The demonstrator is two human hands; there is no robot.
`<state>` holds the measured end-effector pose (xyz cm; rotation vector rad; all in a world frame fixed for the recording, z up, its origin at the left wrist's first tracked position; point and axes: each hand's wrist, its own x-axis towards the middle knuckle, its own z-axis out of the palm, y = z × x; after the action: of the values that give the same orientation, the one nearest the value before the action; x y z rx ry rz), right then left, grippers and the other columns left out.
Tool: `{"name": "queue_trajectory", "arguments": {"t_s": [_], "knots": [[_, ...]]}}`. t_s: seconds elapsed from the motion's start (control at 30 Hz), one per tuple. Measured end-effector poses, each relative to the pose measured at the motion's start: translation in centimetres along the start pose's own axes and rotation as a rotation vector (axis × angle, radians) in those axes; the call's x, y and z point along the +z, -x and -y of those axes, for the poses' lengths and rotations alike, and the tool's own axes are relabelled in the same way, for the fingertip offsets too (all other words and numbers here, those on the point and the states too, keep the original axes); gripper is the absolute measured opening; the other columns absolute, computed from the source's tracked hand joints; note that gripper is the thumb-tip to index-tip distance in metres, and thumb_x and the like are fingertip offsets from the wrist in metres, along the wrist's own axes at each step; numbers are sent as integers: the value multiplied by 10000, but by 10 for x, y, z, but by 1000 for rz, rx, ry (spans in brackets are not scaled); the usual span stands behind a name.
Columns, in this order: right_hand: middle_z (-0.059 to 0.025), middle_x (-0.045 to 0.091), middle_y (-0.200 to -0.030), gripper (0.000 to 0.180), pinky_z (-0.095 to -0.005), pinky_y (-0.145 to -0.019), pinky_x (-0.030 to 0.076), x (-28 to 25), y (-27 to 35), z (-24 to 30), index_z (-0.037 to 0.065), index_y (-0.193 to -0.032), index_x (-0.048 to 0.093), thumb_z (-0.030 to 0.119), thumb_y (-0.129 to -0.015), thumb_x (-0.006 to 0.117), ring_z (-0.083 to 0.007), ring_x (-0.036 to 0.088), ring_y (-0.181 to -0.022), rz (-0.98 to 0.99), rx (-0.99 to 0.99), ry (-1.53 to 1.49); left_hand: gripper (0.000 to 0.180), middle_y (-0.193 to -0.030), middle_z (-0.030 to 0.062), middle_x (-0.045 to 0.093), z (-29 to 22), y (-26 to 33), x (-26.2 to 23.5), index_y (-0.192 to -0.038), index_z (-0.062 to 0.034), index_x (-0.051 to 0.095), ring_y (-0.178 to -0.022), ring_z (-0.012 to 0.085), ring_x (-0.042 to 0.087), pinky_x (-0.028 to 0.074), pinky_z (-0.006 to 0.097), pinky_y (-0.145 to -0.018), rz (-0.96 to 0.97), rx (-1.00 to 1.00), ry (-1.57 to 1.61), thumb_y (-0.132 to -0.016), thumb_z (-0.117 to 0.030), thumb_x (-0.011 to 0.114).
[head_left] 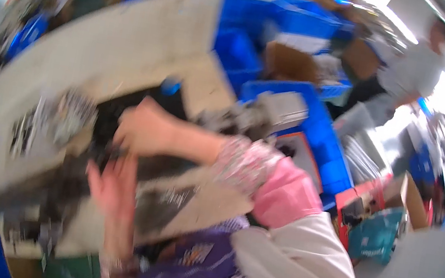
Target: The recorder uses a manual press machine to assemble small metal components on a factory floor.
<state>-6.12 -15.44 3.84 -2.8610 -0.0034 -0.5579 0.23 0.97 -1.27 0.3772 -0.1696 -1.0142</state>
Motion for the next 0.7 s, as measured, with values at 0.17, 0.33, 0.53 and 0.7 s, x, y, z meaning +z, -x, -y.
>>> {"name": "queue_trajectory", "arguments": {"t_s": [0.17,0.33,0.53,0.7], "knots": [[-87,653,-842,190,-365,-721,506,-13,8,-19,156,-886,728,239,-742,635,-270,631,-827,6,75,-182,713,-1310,239,442,8,-6,19,-1273,108,352,-1253,328,435,321,409,-1098,-27,-77,-13,-956,-529,380],[-182,649,-759,250,-401,-607,504,-52,6,19,47,-1087,599,163,-866,586,-377,627,-672,-124,337,-350,676,-1321,264,421,4,-6,14,-1288,130,334,-1275,335,408,318,408,-1107,-81,6,64,-982,-473,345],[-221,619,-722,343,-442,-594,483,-32,13,44,9,-1209,551,115,-885,521,-359,631,-640,60,240,-8,536,-1210,151,518,4,-2,13,-1186,38,456,-1198,249,470,356,362,-1063,-56,2,73,-985,-453,373],[-204,636,-695,376,-402,-559,527,-25,6,55,-77,-1081,583,101,-751,609,-333,662,-648,232,146,192,526,-1162,142,532,2,0,6,-1169,37,464,-1144,249,497,372,364,-1042,-28,-30,112,-985,-447,375]]}}
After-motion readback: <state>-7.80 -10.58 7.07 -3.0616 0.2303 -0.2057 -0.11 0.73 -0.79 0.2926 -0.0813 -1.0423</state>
